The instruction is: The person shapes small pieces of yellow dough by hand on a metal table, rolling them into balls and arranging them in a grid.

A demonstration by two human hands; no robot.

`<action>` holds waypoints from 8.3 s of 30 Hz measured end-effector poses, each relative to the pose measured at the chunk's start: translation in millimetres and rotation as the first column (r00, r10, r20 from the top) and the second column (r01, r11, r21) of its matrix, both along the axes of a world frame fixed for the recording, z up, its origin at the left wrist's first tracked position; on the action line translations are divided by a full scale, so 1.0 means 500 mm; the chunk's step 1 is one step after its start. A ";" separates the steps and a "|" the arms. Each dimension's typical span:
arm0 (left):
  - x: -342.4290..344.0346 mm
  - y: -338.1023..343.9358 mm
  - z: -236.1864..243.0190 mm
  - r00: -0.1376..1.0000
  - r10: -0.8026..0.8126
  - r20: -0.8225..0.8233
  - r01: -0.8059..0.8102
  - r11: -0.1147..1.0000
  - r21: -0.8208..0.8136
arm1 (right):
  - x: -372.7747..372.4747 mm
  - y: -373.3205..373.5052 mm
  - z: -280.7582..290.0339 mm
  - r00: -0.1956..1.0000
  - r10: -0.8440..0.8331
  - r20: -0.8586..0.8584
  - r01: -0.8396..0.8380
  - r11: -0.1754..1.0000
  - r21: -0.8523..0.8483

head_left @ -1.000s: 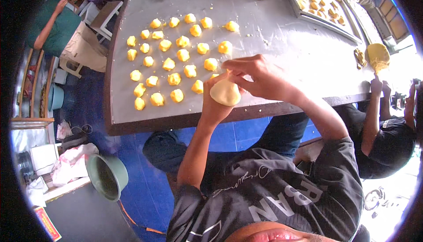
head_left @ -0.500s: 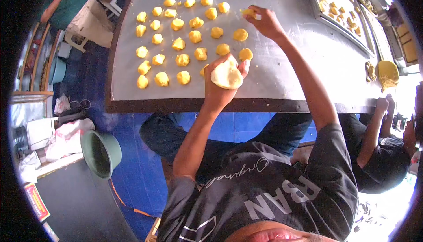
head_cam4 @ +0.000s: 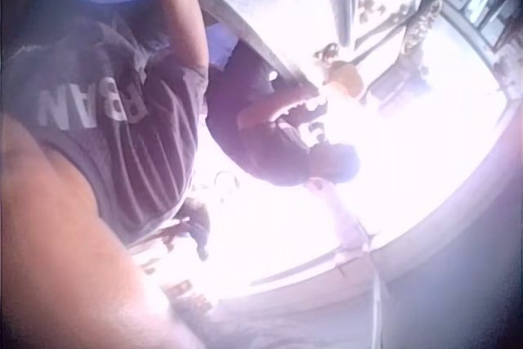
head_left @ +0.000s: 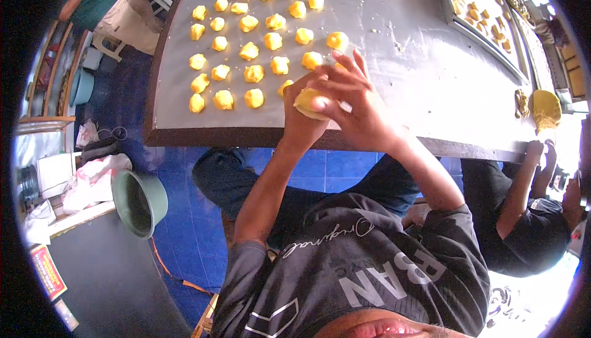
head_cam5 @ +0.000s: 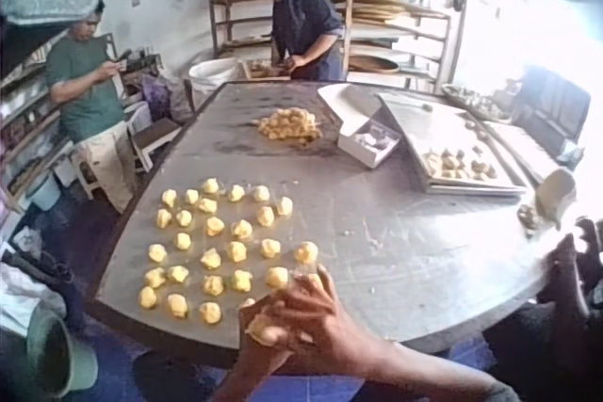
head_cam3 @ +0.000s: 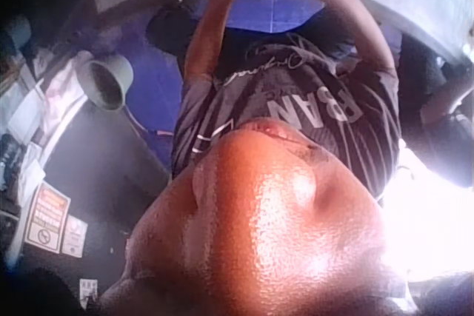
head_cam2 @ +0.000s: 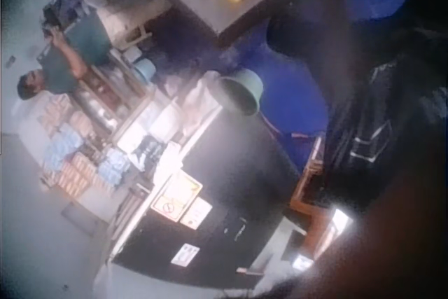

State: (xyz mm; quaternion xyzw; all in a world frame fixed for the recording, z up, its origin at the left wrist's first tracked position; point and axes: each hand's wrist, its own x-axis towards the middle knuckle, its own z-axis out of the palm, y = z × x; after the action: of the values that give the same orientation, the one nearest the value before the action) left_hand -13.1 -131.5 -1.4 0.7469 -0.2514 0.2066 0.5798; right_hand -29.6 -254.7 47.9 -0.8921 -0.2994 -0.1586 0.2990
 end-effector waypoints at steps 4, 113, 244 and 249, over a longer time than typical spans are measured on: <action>0.001 0.004 0.001 0.994 -0.016 -0.111 0.020 0.999 0.029 | 0.008 -0.004 -0.011 0.958 0.034 -0.283 0.078 0.924 0.375; -0.013 0.011 0.018 0.957 -0.238 -0.166 0.192 0.949 -0.251 | -0.020 -0.043 0.027 0.991 0.114 -0.076 -0.115 0.993 -0.007; -0.025 0.001 -0.019 0.986 -0.166 -0.023 0.155 0.955 -0.251 | -0.068 -0.010 -0.024 0.915 0.127 -0.383 0.173 0.735 0.656; -0.027 -0.011 -0.011 0.986 -0.167 0.010 0.164 0.955 -0.245 | -0.046 -0.032 -0.023 0.853 0.233 -0.466 0.132 0.769 0.625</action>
State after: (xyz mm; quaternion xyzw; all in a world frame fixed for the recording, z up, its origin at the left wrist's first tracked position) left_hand -26.5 -136.9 -6.9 0.6469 -0.2826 0.1829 0.6842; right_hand -52.5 -270.5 36.5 -0.7369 -0.1608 0.0045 0.6566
